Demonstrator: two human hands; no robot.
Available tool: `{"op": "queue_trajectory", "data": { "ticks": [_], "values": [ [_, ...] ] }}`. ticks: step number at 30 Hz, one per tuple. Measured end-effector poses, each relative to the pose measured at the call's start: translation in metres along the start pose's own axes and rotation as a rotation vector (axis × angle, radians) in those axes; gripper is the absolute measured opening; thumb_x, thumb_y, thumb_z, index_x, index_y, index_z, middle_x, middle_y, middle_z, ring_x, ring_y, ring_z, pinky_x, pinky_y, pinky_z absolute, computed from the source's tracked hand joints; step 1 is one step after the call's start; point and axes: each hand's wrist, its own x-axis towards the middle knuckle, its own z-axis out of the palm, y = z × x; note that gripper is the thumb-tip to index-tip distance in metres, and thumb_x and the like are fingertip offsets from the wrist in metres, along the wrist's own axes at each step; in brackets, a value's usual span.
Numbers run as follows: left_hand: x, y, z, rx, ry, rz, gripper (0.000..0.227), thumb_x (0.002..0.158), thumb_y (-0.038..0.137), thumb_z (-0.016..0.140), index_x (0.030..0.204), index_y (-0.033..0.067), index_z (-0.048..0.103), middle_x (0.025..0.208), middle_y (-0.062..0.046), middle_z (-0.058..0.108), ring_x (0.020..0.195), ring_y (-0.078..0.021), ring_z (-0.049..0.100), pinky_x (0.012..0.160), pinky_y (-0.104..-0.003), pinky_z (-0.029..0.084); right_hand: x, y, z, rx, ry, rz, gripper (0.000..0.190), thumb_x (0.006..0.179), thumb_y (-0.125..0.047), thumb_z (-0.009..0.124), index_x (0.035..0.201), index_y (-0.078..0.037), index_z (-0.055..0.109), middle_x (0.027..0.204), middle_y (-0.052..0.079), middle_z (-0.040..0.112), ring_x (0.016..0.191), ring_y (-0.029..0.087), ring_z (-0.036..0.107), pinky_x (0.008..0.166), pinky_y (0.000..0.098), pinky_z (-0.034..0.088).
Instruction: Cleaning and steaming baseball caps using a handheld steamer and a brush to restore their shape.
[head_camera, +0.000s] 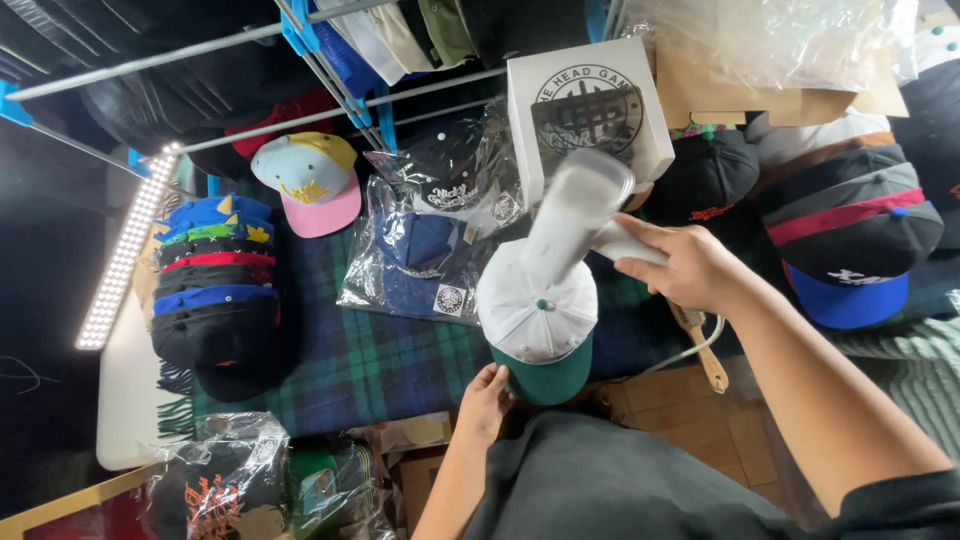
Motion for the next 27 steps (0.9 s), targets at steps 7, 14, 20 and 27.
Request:
{"op": "queue_trajectory", "data": {
  "ticks": [7, 14, 20, 27],
  "values": [
    [0.008, 0.001, -0.008, 0.039, -0.031, -0.017, 0.013, 0.101, 0.022, 0.069, 0.109, 0.0124, 0.069, 0.084, 0.004, 0.058, 0.082, -0.0124, 0.061, 0.084, -0.030, 0.049, -0.055, 0.071, 0.034, 0.421, 0.184, 0.169, 0.063, 0.092, -0.018, 0.072, 0.150, -0.007, 0.053, 0.057, 0.013, 0.073, 0.054, 0.023, 0.072, 0.054, 0.0329, 0.057],
    [0.009, 0.002, -0.011, 0.070, -0.034, -0.030, 0.008, 0.100, 0.020, 0.069, 0.103, 0.0122, 0.068, 0.080, 0.005, 0.056, 0.077, -0.0118, 0.059, 0.086, -0.031, 0.050, -0.089, 0.102, 0.094, 1.061, 0.365, 0.364, 0.054, 0.101, -0.015, 0.060, 0.151, 0.003, 0.044, 0.077, 0.030, 0.061, 0.050, 0.032, 0.061, 0.041, 0.0446, 0.056],
    [-0.006, 0.019, 0.000, 0.112, -0.046, -0.061, 0.007, 0.102, 0.019, 0.065, 0.102, 0.0115, 0.067, 0.080, 0.004, 0.054, 0.077, -0.0124, 0.059, 0.087, -0.032, 0.051, -0.114, 0.122, 0.147, 1.187, 0.437, 0.601, 0.053, 0.102, -0.019, 0.065, 0.147, 0.002, 0.049, 0.083, 0.031, 0.064, 0.056, 0.033, 0.064, 0.049, 0.0477, 0.059],
    [-0.007, 0.028, 0.002, 0.144, -0.102, -0.064, 0.009, 0.102, 0.018, 0.065, 0.100, 0.0100, 0.066, 0.077, 0.004, 0.052, 0.075, -0.0125, 0.059, 0.086, -0.032, 0.053, -0.136, 0.090, 0.170, 1.307, 0.522, 0.498, 0.052, 0.103, -0.020, 0.058, 0.150, -0.002, 0.047, 0.081, 0.025, 0.058, 0.052, 0.029, 0.061, 0.046, 0.0453, 0.056]
  ]
}}
